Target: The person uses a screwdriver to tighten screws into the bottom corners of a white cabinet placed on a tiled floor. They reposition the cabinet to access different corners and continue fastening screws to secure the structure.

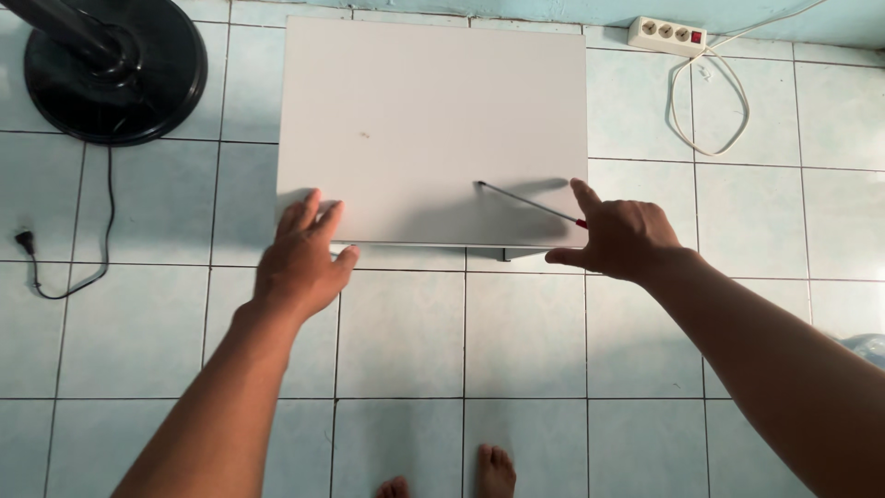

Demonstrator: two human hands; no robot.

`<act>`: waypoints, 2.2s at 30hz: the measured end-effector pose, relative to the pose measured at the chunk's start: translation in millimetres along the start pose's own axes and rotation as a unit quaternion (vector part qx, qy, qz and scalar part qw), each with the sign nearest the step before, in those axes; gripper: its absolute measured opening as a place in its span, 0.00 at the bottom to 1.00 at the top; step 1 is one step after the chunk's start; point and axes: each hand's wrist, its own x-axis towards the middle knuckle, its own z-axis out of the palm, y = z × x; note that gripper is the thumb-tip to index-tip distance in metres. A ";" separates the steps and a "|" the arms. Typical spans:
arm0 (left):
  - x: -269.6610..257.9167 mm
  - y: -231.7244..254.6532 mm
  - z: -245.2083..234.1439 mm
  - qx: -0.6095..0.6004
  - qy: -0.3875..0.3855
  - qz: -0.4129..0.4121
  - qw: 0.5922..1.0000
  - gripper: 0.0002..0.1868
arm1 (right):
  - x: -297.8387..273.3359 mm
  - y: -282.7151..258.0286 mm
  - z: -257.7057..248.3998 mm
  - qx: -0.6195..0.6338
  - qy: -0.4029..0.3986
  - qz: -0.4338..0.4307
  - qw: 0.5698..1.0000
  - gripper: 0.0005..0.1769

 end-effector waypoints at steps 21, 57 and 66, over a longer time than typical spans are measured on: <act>35.3 -24.6 9.9 -0.206 0.036 -0.192 0.959 0.52 | 29.6 2.4 79.6 0.381 0.150 0.168 0.897 0.38; -80.8 136.9 87.0 -0.493 0.034 -0.308 0.813 0.57 | 60.8 119.2 73.8 0.260 0.261 0.264 0.891 0.38; -45.4 69.3 88.0 -0.397 0.148 -0.115 0.899 0.50 | -7.3 -19.2 140.5 0.741 0.227 0.354 0.524 0.26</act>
